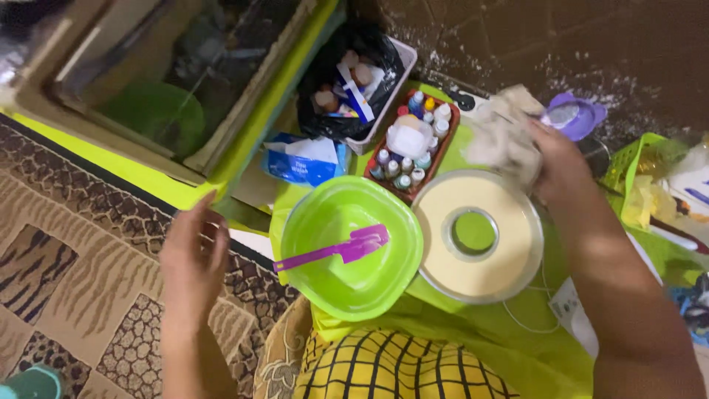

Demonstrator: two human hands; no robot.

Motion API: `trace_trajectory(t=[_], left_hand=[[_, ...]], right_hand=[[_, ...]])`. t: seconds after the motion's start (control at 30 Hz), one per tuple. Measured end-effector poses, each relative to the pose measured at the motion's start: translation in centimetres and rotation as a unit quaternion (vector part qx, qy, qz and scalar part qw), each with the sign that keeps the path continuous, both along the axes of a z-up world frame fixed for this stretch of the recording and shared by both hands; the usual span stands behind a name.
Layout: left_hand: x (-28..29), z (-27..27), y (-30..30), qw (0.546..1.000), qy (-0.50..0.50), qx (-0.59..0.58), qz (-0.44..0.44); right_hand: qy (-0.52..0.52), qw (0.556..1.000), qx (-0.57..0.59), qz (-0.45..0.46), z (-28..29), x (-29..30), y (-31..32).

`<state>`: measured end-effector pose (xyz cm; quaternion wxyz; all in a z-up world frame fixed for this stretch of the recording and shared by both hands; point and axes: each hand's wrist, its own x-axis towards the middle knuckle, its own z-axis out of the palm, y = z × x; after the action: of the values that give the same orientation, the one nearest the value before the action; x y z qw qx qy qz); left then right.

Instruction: Scraping cake batter into a pan, cleaning the edges of the pan, and placing the cake in the oven.

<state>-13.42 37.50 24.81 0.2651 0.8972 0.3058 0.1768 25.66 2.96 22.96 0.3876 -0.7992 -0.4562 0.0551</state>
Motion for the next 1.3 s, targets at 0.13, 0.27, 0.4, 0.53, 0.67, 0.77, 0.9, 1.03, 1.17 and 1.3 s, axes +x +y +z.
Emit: trace_trajectory(t=[0.13, 0.27, 0.4, 0.53, 0.67, 0.77, 0.9, 1.03, 1.17, 1.3], left_hand=[[1.8, 2.9, 2.3, 0.927, -0.197, 0.317, 0.026], [7.3, 6.8, 4.2, 0.858, -0.204, 0.469, 0.053], [11.4, 8.5, 4.3, 0.837, -0.125, 0.526, 0.084], [13.3, 8.1, 4.9, 0.846, -0.089, 0.512, 0.118], [13.9, 8.6, 3.9, 0.858, -0.142, 0.483, 0.100], [14.0, 7.9, 4.4, 0.857, -0.132, 0.485, 0.119], [14.0, 8.4, 3.2, 0.874, -0.120, 0.458, 0.111], [14.3, 7.3, 2.7, 0.866, -0.129, 0.466, 0.123], [14.3, 4.2, 3.1, 0.863, -0.168, 0.465, 0.100], [13.1, 3.1, -0.8, 0.899, -0.151, 0.407, 0.055]], right_hand=[[0.557, 0.798, 0.201, -0.115, 0.2, 5.5, 11.8], [0.523, 0.829, 0.186, -0.069, 8.9, 2.2, 23.6], [0.486, 0.822, 0.292, 0.048, 7.8, 2.2, 33.3], [0.444, 0.851, 0.278, 0.029, 8.2, 1.9, 36.5], [0.471, 0.835, 0.282, 0.026, 7.2, 1.9, 36.9], [0.490, 0.824, 0.284, 0.029, 6.6, 2.0, 37.3], [0.506, 0.813, 0.285, 0.034, 6.7, 2.0, 36.9], [0.523, 0.800, 0.292, 0.027, 6.7, 2.1, 35.2], [0.532, 0.792, 0.298, 0.024, 7.2, 2.0, 33.5], [0.541, 0.785, 0.302, 0.019, 7.3, 1.8, 31.2]])
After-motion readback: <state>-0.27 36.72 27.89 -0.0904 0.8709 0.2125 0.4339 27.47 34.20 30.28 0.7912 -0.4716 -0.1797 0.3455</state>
